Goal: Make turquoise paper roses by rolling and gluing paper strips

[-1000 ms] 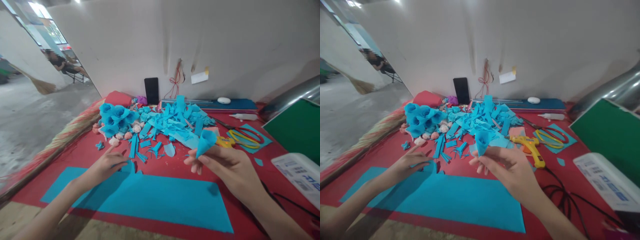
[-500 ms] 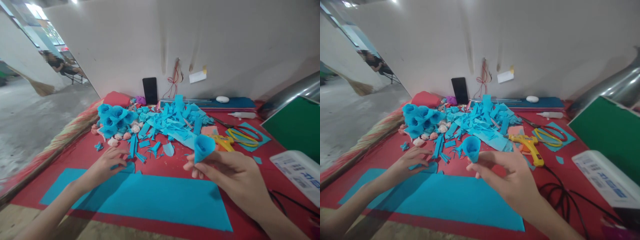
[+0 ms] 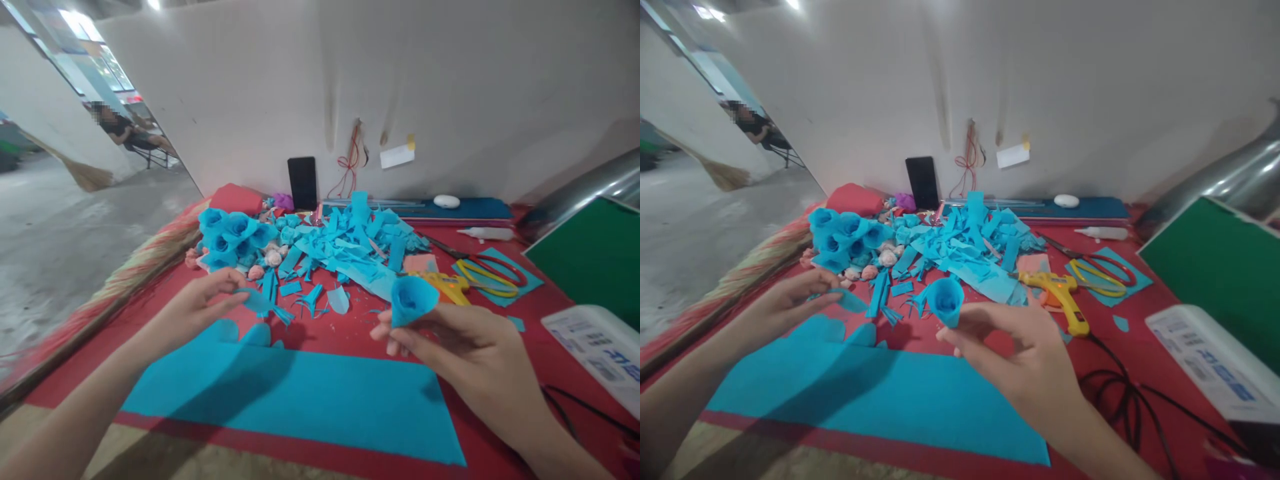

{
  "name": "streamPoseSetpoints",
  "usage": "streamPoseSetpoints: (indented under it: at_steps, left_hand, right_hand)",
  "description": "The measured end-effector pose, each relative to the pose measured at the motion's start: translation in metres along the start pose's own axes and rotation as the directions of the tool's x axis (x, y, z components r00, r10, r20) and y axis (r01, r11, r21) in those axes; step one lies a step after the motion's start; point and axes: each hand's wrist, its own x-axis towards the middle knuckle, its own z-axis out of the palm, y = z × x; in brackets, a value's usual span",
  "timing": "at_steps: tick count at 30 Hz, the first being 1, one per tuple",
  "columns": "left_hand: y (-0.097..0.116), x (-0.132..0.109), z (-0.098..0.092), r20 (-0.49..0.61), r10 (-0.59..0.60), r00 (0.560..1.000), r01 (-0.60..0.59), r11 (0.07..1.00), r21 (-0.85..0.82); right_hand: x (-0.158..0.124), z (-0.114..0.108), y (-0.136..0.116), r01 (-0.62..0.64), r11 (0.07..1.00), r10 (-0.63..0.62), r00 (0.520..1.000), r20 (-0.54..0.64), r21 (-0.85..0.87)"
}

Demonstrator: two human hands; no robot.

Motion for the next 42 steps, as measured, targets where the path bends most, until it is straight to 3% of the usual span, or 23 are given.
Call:
streamPoseSetpoints:
  at_steps: [6, 10, 13, 16, 18, 19, 21, 24, 28, 33, 38, 42]
  left_hand:
    - [0.072, 0.03, 0.004, -0.138, -0.003, 0.99, -0.015, 0.992, -0.128]
    - [0.105, 0.044, 0.016, -0.066, 0.072, 0.995, -0.091, 0.925, -0.37]
    - [0.116, 0.051, 0.022, -0.038, 0.13, 0.991, -0.134, 0.907, -0.399]
    - [0.115, 0.06, 0.025, -0.058, 0.182, 0.982, -0.191, 0.909, -0.37]
    - [0.109, 0.071, 0.026, -0.114, 0.216, 0.97, -0.242, 0.911, -0.334]
    - [0.103, 0.078, 0.028, -0.159, 0.244, 0.957, -0.28, 0.92, -0.276]
    - [0.089, 0.093, 0.032, -0.193, 0.291, 0.937, -0.283, 0.957, 0.07]
    - [0.07, 0.111, 0.043, -0.209, 0.321, 0.924, -0.274, 0.935, 0.225]
    - [0.063, 0.116, 0.053, -0.116, 0.455, 0.883, -0.402, 0.86, 0.316]
    - [0.071, 0.106, 0.052, 0.022, 0.623, 0.782, -0.563, 0.69, 0.454]
    - [0.08, 0.1, 0.052, 0.182, 0.662, 0.728, -0.662, 0.607, 0.441]
    - [0.083, 0.097, 0.06, 0.242, 0.683, 0.689, -0.712, 0.574, 0.405]
  right_hand:
    - [0.0, 0.003, -0.002, 0.064, 0.996, -0.065, 0.998, -0.016, -0.062]
    - [0.001, 0.002, -0.002, 0.134, 0.985, -0.128, 0.99, 0.064, -0.106]
    - [0.003, 0.001, -0.002, 0.05, 0.993, -0.042, 0.996, 0.079, -0.105]
    - [0.005, -0.001, -0.002, -0.048, 0.994, 0.055, 0.996, 0.069, -0.101]
    - [0.006, -0.002, -0.001, -0.048, 0.993, 0.05, 0.999, 0.01, -0.11]
    - [0.006, -0.003, -0.001, -0.041, 0.993, 0.039, 0.999, -0.021, -0.114]
    - [0.007, -0.004, -0.001, -0.034, 0.992, 0.026, 0.997, -0.068, -0.118]
    - [0.011, -0.005, 0.0, -0.031, 0.994, 0.019, 0.994, -0.111, -0.107]
    - [0.015, -0.009, 0.0, -0.036, 0.997, 0.024, 0.984, -0.178, -0.068]
    - [0.018, -0.01, 0.001, -0.12, 0.993, 0.111, 0.962, -0.248, -0.02]
    - [0.019, -0.011, 0.003, -0.173, 0.984, 0.18, 0.943, -0.278, 0.052]
    - [0.02, -0.014, 0.006, -0.182, 0.973, 0.214, 0.944, -0.251, 0.143]
